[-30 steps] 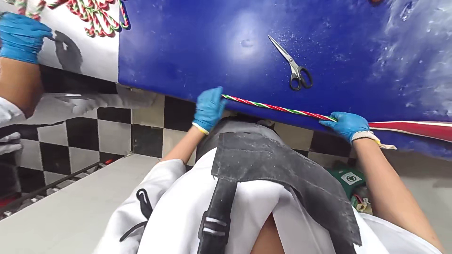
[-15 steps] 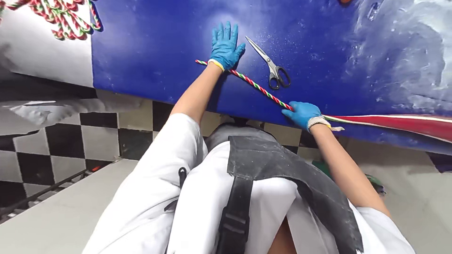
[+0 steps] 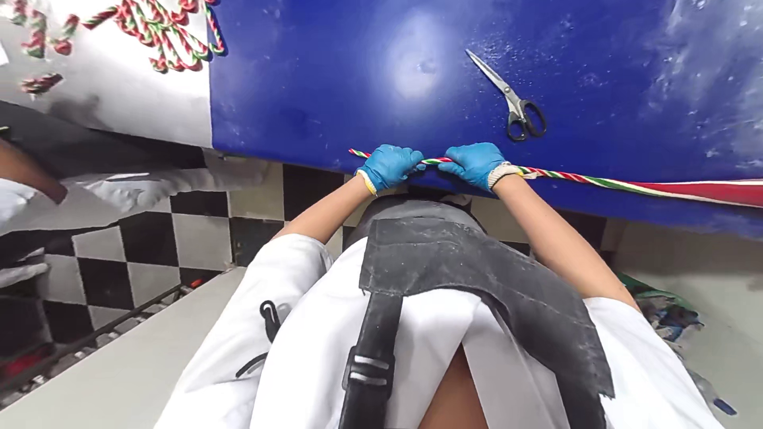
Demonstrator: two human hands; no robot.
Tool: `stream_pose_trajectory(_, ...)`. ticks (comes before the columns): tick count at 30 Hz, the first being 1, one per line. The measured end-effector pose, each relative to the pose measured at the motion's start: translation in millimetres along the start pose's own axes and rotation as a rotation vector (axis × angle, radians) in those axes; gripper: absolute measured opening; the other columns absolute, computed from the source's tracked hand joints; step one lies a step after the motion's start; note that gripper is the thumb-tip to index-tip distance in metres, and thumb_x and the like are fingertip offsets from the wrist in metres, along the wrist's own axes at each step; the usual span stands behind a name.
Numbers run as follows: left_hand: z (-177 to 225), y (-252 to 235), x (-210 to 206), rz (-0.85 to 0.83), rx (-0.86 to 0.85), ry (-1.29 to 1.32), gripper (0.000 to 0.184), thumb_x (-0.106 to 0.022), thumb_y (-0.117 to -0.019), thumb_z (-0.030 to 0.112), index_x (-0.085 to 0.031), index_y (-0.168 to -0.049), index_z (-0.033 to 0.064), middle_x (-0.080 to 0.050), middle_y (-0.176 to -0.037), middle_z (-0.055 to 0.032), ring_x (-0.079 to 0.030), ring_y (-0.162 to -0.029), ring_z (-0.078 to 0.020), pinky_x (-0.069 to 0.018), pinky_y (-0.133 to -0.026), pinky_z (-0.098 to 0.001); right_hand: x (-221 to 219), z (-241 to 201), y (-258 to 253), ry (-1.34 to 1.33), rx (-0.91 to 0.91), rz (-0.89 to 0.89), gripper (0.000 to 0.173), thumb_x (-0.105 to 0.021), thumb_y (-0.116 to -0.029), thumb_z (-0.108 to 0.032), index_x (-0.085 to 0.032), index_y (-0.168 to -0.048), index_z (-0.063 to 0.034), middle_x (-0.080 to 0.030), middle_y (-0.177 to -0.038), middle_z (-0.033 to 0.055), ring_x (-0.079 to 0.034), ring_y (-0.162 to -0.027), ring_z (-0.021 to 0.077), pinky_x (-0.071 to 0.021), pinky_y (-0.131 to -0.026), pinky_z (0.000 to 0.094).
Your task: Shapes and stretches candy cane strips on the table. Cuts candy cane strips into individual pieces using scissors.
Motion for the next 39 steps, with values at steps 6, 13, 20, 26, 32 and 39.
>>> stream_pose_trajectory(6, -75.7, 67.8, 28.1, -0.207, 0.193, 0.353, 0.042, -0.043, -0.1087, 0.044, -0.071, -0.119, 0.0135, -0.074, -0.106, -0.0127, -0.071, -0.103, -0.0313, -0.0535, -0.093, -0.0606, -9.6, 40.1, 43.6, 0.034, -0.112, -0.024, 0.044, -0.049, -0.1059, -0.051, -0.067, -0.099, -0.0118, -0.070, -0.084, 0.0147, -0.070, -0.083, 0.0385, -0.0518, -0.069, 0.0627)
stream_pose_trajectory(13, -123.5, 159.3, 53.1, 0.055, 0.909, 0.046, 0.044, -0.042, -0.1085, 0.039, -0.065, -0.128, 0.0072, -0.067, -0.123, -0.0250, -0.064, -0.115, -0.0470, -0.0477, -0.093, -0.0729, -22.5, 102.5, 101.1, 0.050, -0.239, -0.089, 0.052, -0.045, -0.1051, -0.057, -0.066, -0.098, -0.0101, -0.070, -0.086, 0.0166, -0.070, -0.088, 0.0396, -0.0510, -0.075, 0.0632)
stream_pose_trajectory(20, -65.7, 76.8, -9.2, 0.328, 0.747, -0.145, 0.091, -0.031, -0.1015, 0.066, -0.028, -0.159, -0.0040, -0.025, -0.166, -0.0290, -0.016, -0.157, -0.0451, -0.0019, -0.124, -0.0699, -22.6, 106.3, 97.2, 0.046, -0.190, -0.115, 0.055, -0.040, -0.1062, -0.058, -0.065, -0.098, -0.0103, -0.070, -0.087, 0.0154, -0.070, -0.089, 0.0373, -0.0508, -0.078, 0.0600)
stream_pose_trajectory(26, -153.4, -47.9, 61.1, 0.320, 0.817, -0.132, 0.092, -0.026, -0.0975, 0.075, -0.014, -0.166, 0.0147, -0.009, -0.172, -0.0227, -0.005, -0.157, -0.0483, -0.0020, -0.124, -0.0688, -22.4, 106.5, 94.8, 0.022, -0.191, -0.115, 0.055, -0.041, -0.1053, -0.060, -0.065, -0.097, -0.0112, -0.070, -0.084, 0.0143, -0.070, -0.086, 0.0364, -0.0507, -0.076, 0.0593)
stream_pose_trajectory(32, -101.8, -13.5, 80.7, 0.198, 0.739, -0.048, 0.068, -0.032, -0.1054, 0.056, -0.044, -0.155, 0.0118, -0.042, -0.161, -0.0167, -0.034, -0.152, -0.0366, -0.0173, -0.124, -0.0655, -21.9, 107.7, 95.1, -0.017, -0.193, -0.117, 0.057, -0.038, -0.1057, -0.061, -0.066, -0.099, -0.0112, -0.070, -0.089, 0.0142, -0.070, -0.090, 0.0358, -0.0506, -0.079, 0.0593)
stream_pose_trajectory(39, -86.2, -26.2, 34.9, 0.343, 0.621, -0.169, 0.096, -0.030, -0.0965, 0.076, -0.028, -0.162, 0.0056, -0.024, -0.167, -0.0250, -0.016, -0.157, -0.0449, -0.0037, -0.125, -0.0679, -18.0, 108.5, 93.9, -0.060, -0.220, -0.130, 0.056, -0.044, -0.1037, -0.062, -0.067, -0.100, -0.0113, -0.071, -0.089, 0.0146, -0.069, -0.091, 0.0361, -0.0507, -0.081, 0.0597)
Point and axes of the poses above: each hand's wrist, its own y-axis away from the middle knuckle, its own x-axis out of the back of the hand, z = x × y, the point moved 3 cm from there along -y, towards the middle knuckle
